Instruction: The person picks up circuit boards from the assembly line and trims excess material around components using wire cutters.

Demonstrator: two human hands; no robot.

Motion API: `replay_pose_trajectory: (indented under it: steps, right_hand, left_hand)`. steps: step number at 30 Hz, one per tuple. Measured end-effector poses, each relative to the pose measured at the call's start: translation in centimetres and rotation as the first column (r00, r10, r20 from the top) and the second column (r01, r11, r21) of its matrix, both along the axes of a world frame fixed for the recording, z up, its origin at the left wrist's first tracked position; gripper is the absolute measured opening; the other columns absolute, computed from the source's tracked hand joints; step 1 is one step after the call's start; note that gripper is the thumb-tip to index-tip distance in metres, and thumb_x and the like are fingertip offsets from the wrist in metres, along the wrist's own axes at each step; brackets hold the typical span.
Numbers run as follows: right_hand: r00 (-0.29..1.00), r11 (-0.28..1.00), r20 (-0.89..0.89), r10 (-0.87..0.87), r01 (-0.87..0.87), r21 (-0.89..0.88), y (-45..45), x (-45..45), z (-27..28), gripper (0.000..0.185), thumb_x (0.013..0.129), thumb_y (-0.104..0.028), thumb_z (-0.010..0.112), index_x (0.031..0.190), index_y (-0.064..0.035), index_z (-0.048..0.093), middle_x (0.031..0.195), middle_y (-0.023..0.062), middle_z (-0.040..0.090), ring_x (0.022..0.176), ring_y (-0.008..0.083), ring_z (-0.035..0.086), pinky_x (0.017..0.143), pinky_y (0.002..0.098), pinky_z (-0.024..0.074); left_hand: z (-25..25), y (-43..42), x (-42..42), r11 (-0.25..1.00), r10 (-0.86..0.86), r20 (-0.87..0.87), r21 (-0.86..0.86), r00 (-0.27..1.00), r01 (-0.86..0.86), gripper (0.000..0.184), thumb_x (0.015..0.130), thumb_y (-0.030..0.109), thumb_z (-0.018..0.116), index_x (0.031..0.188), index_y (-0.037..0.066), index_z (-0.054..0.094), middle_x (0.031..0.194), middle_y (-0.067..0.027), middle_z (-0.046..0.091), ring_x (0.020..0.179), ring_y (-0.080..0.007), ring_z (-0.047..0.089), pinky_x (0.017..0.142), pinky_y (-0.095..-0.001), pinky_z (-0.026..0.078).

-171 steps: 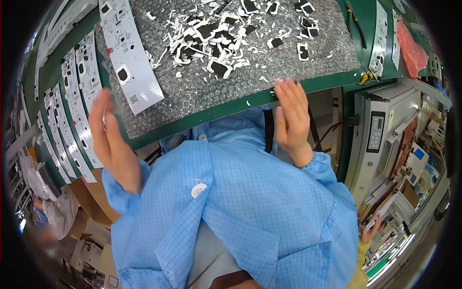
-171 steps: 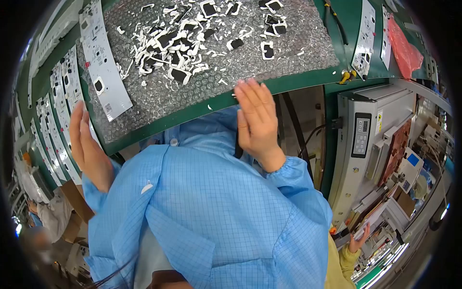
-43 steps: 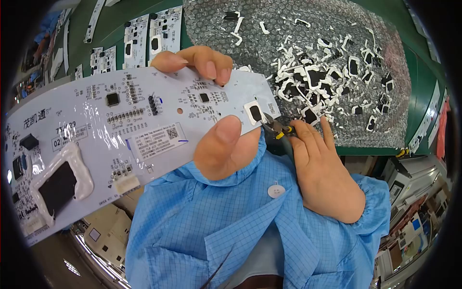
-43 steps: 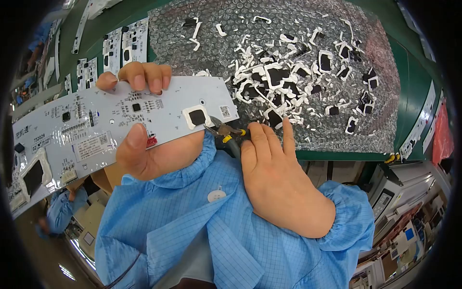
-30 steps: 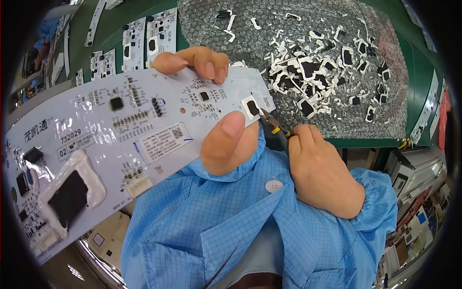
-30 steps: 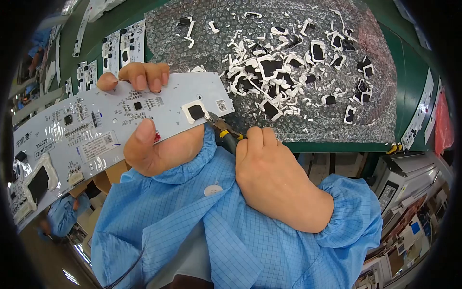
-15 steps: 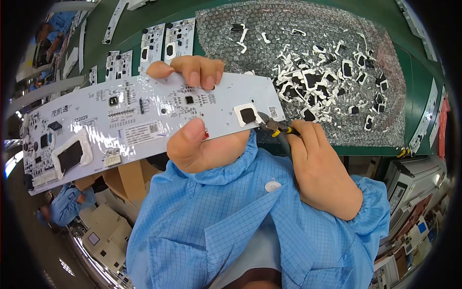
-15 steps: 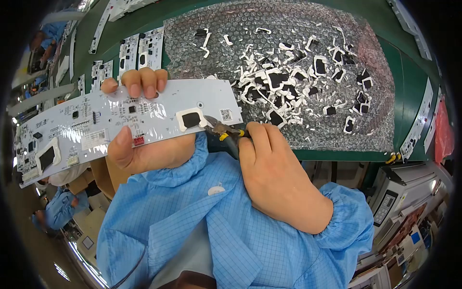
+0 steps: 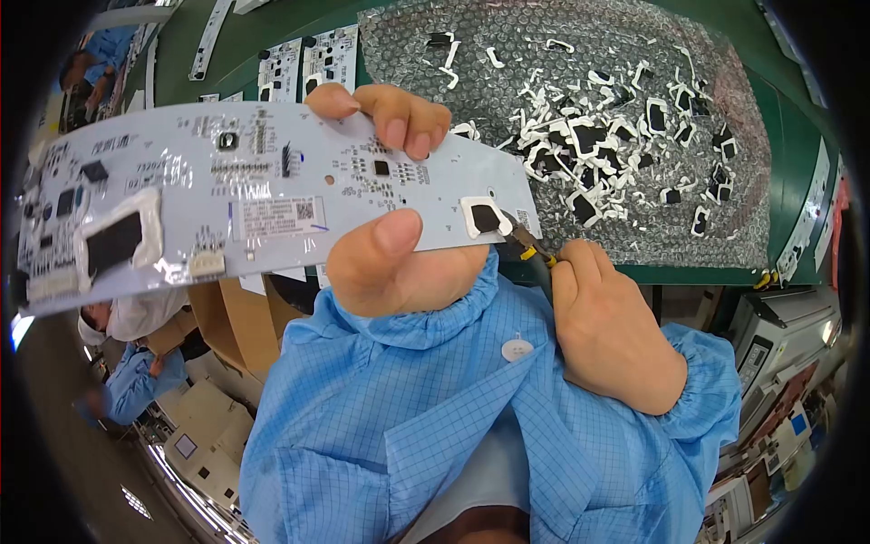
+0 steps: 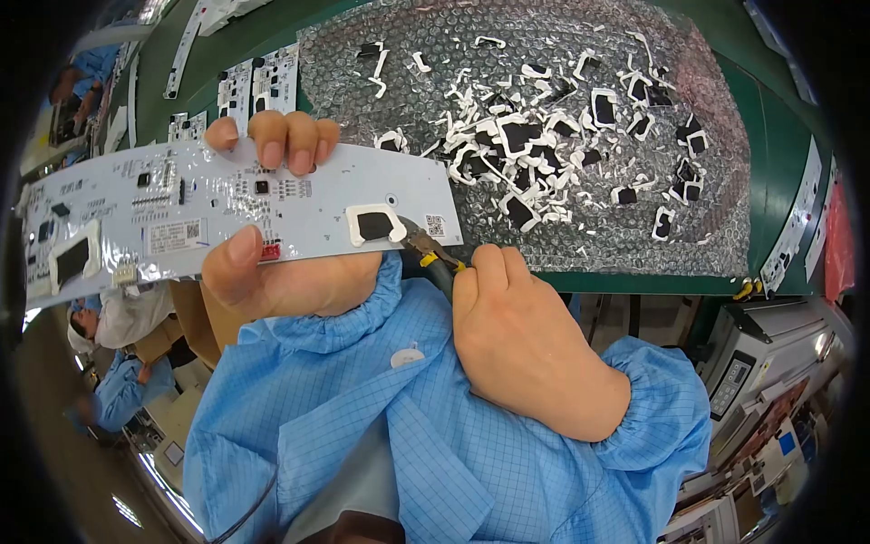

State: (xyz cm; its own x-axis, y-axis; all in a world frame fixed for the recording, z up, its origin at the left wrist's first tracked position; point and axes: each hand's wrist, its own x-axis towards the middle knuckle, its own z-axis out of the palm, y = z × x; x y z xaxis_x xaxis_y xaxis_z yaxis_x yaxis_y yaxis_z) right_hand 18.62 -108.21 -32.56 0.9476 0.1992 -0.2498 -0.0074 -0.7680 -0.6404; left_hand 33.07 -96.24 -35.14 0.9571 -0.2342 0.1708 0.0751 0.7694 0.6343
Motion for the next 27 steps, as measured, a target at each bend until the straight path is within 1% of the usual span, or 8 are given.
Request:
replay_pose_trajectory:
  steps: [3,5,8,13,14,18,25,27]
  right_hand:
    - [1.0,0.999,-0.021,0.0,0.0,0.034,-0.5,0.0,0.1,0.035,0.061,0.004,0.061,0.093,0.0098,0.049,0.099,0.023,0.05,0.091,0.0391,0.054,0.074,0.043,0.0494]
    - [1.0,0.999,-0.016,0.0,0.001,0.054,-1.1,0.0,0.1,0.033,0.062,0.005,0.06,0.093,0.0087,0.049,0.098,0.0217,0.05,0.089,0.0387,0.054,0.073,0.0431,0.0492]
    - [0.999,0.973,-0.028,-0.027,0.033,0.227,-2.7,0.2,0.2,0.03,0.064,0.007,0.056,0.093,0.0057,0.053,0.098,0.0201,0.051,0.088,0.038,0.055,0.073,0.0412,0.0486]
    - [0.968,0.826,-0.044,-0.248,0.235,0.512,-6.1,1.0,1.8,0.019,0.075,0.004,0.053,0.089,0.0036,0.065,0.092,0.0145,0.056,0.081,0.0273,0.056,0.075,0.0382,0.0455]
    - [0.938,0.838,0.066,-0.34,0.271,0.473,-5.9,1.6,1.6,0.02,0.076,0.001,0.064,0.095,0.004,0.07,0.094,0.0139,0.059,0.085,0.0236,0.058,0.074,0.036,0.0466]
    - [0.873,0.849,0.317,-0.372,0.182,0.497,-4.2,3.8,-0.9,0.038,0.069,-0.007,0.083,0.105,0.0007,0.072,0.102,0.0133,0.063,0.09,0.0207,0.063,0.074,0.031,0.0492]
    - [0.869,0.895,0.439,-0.229,0.012,0.445,-3.3,5.4,-1.3,0.028,0.071,-0.002,0.08,0.098,-0.0004,0.072,0.099,0.0131,0.065,0.082,0.0224,0.065,0.068,0.0309,0.0516]
    - [0.805,0.949,0.579,-0.131,-0.068,0.309,-3.2,5.5,-1.1,0.025,0.071,0.0,0.078,0.095,0.0011,0.07,0.098,0.0145,0.065,0.083,0.0244,0.066,0.067,0.032,0.0526]
  left_hand:
    - [-0.3,-0.4,0.1,1.0,-0.007,-0.041,-0.005,0.999,0.007,0.069,0.058,0.015,0.07,0.122,0.006,0.046,0.098,-0.0116,0.046,0.088,-0.0201,0.042,0.085,-0.0333,0.036]
    - [-0.6,-0.8,0.4,0.998,0.021,-0.051,0.058,0.998,-0.018,0.061,0.063,0.03,0.065,0.116,0.006,0.047,0.09,-0.0093,0.045,0.08,-0.0196,0.043,0.079,-0.0352,0.037]
    - [-0.3,-0.3,1.3,0.986,-0.153,-0.155,-0.095,0.976,0.139,0.057,0.064,0.016,0.057,0.119,0.003,0.048,0.091,-0.0134,0.047,0.081,-0.0214,0.043,0.079,-0.0349,0.039]
    - [0.1,-0.8,3.4,0.967,-0.254,-0.436,-0.124,0.863,0.222,0.028,0.074,0.021,0.056,0.098,0.007,0.053,0.077,-0.0068,0.049,0.068,-0.0183,0.043,0.067,-0.0342,0.04]
    - [0.0,-0.9,3.5,0.967,-0.253,-0.429,-0.128,0.867,0.219,0.028,0.074,0.021,0.056,0.098,0.007,0.053,0.077,-0.0068,0.049,0.068,-0.0183,0.043,0.067,-0.0342,0.04]
    - [-0.3,-1.8,3.3,0.916,-0.398,-0.561,-0.205,0.726,0.344,0.025,0.076,0.026,0.056,0.092,0.008,0.05,0.076,-0.0068,0.05,0.066,-0.0183,0.045,0.064,-0.0342,0.041]
    - [-0.3,-2.6,2.8,0.885,-0.437,-0.703,-0.223,0.561,0.41,0.022,0.077,0.028,0.055,0.087,0.009,0.05,0.072,-0.0044,0.048,0.062,-0.017,0.045,0.057,-0.0334,0.043]
    - [-0.4,-2.8,2.9,0.854,-0.482,-0.723,-0.259,0.496,0.452,0.022,0.077,0.03,0.055,0.086,0.01,0.049,0.072,-0.0039,0.048,0.061,-0.0167,0.044,0.056,-0.0331,0.042]
